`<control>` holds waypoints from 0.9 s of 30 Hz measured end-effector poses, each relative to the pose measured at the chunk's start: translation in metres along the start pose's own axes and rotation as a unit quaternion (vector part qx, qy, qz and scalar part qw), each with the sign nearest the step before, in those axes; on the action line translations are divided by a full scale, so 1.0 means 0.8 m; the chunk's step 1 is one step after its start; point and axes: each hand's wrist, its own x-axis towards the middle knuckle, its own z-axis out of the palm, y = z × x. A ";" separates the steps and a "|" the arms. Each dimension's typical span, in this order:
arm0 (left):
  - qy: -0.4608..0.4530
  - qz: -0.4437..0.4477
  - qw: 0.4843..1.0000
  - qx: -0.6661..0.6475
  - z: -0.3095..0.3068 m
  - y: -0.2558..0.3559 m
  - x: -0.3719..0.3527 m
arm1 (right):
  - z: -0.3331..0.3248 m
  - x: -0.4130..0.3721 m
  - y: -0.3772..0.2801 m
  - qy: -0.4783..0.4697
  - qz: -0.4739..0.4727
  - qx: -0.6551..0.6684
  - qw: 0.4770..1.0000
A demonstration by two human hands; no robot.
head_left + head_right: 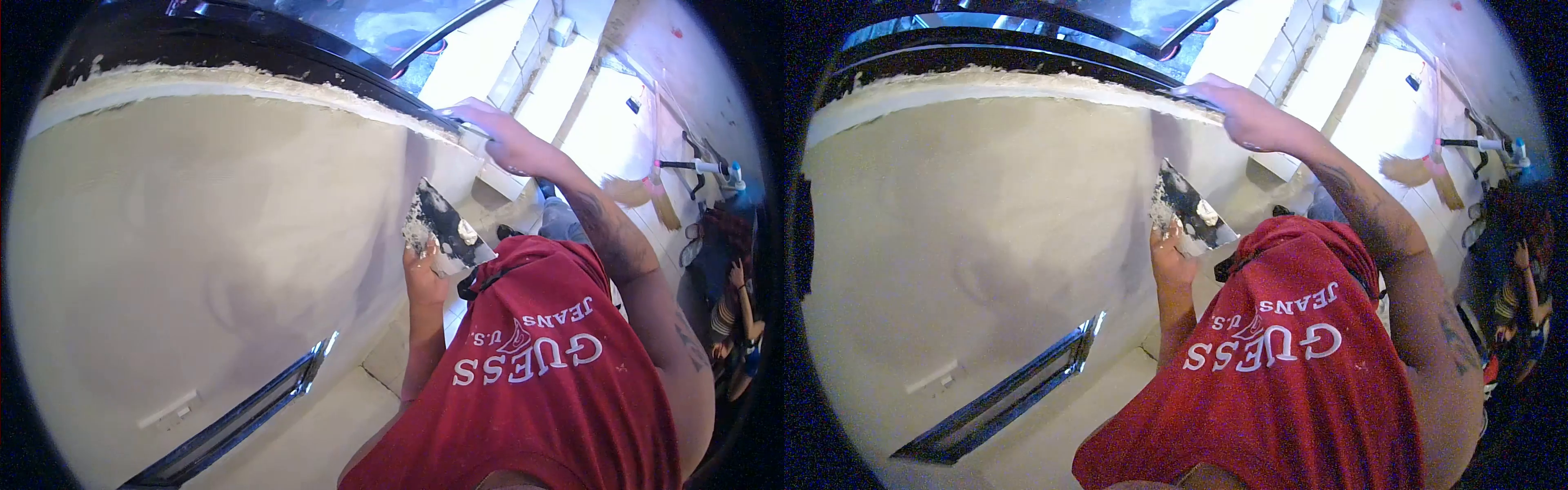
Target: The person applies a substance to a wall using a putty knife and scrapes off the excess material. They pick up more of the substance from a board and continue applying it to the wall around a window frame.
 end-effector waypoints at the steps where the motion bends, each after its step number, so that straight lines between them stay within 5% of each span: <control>1: 0.003 -0.007 1.000 -0.007 0.000 0.001 0.000 | -0.001 -0.018 0.014 0.011 0.028 0.012 0.999; 6: 0.022 -0.015 0.998 0.056 -0.006 -0.001 -0.001 | 0.001 -0.132 0.090 0.015 0.187 -0.063 0.980; 11: -0.010 -0.044 0.999 -0.027 -0.025 -0.004 0.012 | 0.017 -0.190 0.075 0.029 0.249 -0.050 0.967; 27: -0.038 -0.021 0.999 0.022 -0.016 0.009 0.015 | 0.028 -0.129 0.096 0.012 0.172 -0.033 0.985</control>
